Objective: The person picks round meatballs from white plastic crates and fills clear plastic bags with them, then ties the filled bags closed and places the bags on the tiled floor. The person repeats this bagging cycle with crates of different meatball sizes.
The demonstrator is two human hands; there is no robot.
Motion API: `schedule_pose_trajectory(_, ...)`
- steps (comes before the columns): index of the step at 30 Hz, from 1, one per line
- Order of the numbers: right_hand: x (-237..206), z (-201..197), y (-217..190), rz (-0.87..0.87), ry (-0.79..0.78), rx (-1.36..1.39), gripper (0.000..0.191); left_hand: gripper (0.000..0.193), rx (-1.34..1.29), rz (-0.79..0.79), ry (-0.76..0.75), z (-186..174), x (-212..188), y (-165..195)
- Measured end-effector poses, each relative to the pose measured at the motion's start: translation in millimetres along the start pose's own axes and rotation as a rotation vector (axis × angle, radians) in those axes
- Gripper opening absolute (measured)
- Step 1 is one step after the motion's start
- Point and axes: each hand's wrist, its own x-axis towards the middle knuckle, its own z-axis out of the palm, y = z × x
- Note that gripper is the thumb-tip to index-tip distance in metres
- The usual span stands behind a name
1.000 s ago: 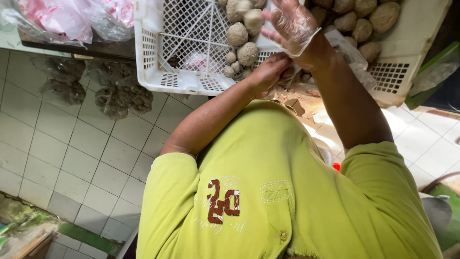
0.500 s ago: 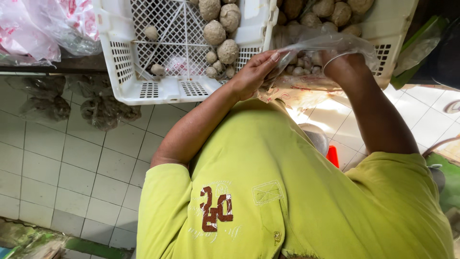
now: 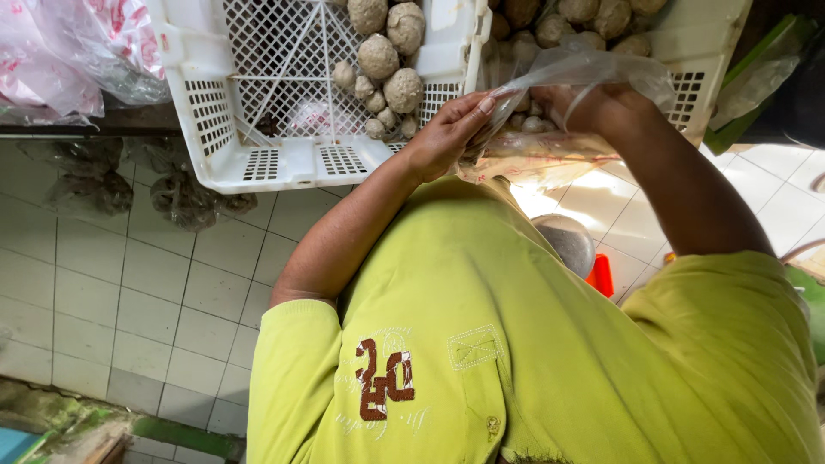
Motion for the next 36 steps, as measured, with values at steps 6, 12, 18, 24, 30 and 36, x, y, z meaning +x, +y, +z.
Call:
schedule_pose_trajectory(6,-34,5,32,-0.371,-0.143,-2.216,0.036,0.045,-0.058,-0.003,0.023,-4,5,-5)
schedule_pose_trajectory(12,-50,22,58,-0.518,-0.163,-2.874,0.033,0.043,-0.280,0.008,0.047,-7,11,-13)
schedule_pose_trajectory(18,-96,38,51,-0.260,-0.777,-2.488,0.030,0.039,-0.290,0.023,0.066,-15,16,-20)
schedule_pose_trajectory(24,-61,61,136,-0.933,-1.289,-1.981,0.052,0.034,-0.338,-0.077,0.109,-21,21,-23)
schedule_pose_trajectory(30,-97,57,108,-0.894,-0.909,-1.961,0.032,0.038,-0.448,-0.143,0.197,-10,14,-13)
schedule_pose_trajectory(36,-81,15,51,-0.648,-0.157,-3.070,0.038,0.042,-0.307,-0.001,-0.009,-7,4,-5)
